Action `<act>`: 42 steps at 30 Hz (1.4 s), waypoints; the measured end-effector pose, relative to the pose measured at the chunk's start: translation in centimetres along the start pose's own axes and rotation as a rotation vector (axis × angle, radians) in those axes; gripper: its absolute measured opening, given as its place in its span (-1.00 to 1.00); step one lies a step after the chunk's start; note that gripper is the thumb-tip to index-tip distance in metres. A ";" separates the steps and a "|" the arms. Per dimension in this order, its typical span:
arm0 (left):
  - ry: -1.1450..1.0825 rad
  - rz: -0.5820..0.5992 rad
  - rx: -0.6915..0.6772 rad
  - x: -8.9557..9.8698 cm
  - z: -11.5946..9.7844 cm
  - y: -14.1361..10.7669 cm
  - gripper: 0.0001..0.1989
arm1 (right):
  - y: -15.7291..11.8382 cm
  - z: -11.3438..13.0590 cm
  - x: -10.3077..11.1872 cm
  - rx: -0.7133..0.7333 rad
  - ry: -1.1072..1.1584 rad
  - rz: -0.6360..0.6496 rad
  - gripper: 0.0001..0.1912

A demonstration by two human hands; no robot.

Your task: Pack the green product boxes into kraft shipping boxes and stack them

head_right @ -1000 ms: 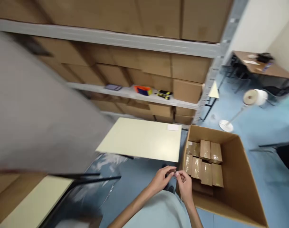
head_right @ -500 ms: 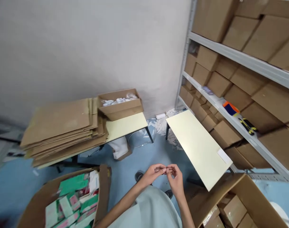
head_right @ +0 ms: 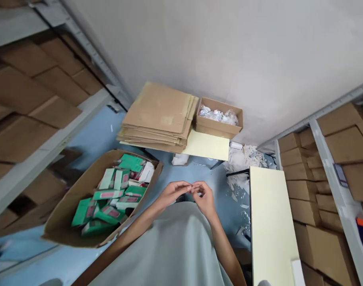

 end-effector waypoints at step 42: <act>-0.679 -1.081 0.005 25.1 16.5 -22.9 -0.49 | 16.9 -12.9 -40.2 -0.497 -0.531 1.341 -0.72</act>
Point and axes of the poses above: each hand's wrist, its own y-axis towards the middle knuckle, its own x-axis out of the back of the hand, z = x × y, the point moved 7 cm from there along y, towards the middle knuckle, and after that the axes turned 11 degrees about z, right-handed, at the moved point
